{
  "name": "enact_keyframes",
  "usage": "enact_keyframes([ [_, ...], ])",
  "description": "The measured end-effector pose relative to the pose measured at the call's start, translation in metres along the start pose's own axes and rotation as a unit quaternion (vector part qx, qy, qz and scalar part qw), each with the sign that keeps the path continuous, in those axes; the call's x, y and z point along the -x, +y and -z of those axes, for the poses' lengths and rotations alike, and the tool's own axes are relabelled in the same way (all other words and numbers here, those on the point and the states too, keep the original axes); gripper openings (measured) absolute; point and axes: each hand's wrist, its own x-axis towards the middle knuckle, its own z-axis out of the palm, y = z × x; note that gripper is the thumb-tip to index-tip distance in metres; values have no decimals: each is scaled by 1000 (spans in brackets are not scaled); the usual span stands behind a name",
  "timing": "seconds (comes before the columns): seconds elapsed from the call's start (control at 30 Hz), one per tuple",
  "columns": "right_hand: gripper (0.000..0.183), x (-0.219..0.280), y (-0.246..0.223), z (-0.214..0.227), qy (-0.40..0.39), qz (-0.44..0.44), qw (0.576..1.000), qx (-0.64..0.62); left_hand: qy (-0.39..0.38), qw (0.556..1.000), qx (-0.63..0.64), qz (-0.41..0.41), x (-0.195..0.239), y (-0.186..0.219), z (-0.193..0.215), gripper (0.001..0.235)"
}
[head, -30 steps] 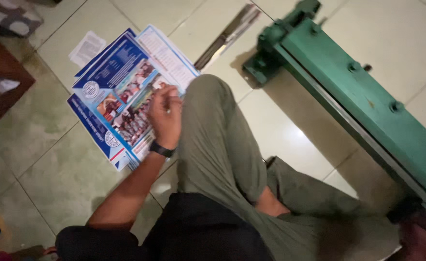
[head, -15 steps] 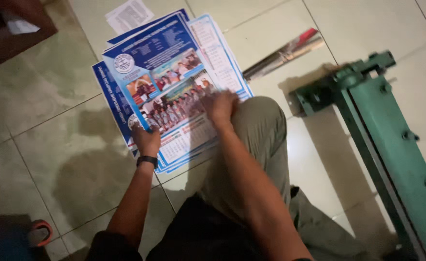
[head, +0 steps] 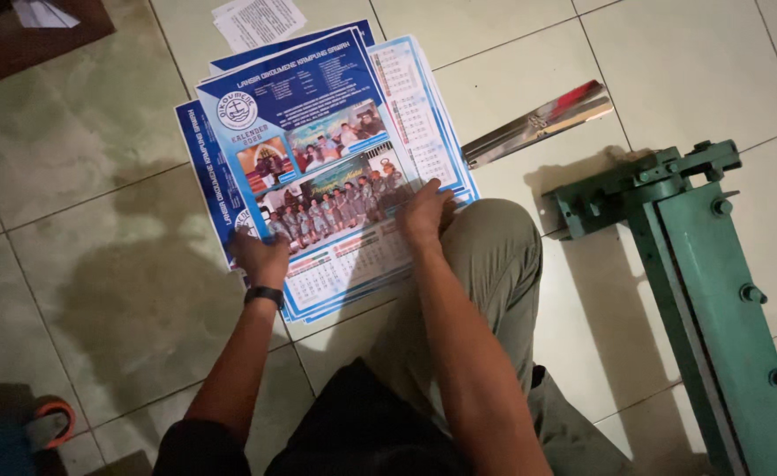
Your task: The person sits on the floor and uses a green manual binding machine to bind printed calendar sheets. They align the sheets, feed them into the machine, and turn the crank to secure the binding. The person then removes the bound calendar and places it on a stack on the floor.
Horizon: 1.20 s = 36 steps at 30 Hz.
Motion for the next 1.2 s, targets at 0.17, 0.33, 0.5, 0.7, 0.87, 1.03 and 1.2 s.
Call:
enact_keyframes([
  [0.17,18,12,-4,-7,49,15,995,87,-18,992,124,22,-7,0,1,48],
  [0.33,50,5,0,13,-138,25,971,-195,-64,966,249,22,1,12,28,40],
  [0.5,53,10,-3,25,-202,35,963,-172,-172,924,342,5,1,16,41,60],
  [0.7,32,23,-10,35,-103,241,956,-133,-172,971,160,46,0,24,51,70],
  [0.87,75,29,-14,48,-235,207,923,-225,-230,972,9,49,1,27,65,93],
  [1.03,66,31,-12,47,-241,173,923,-246,-243,915,319,36,-44,46,75,29],
  [1.2,70,22,-17,45,-245,159,921,-256,-193,942,274,3,-70,70,82,27],
])
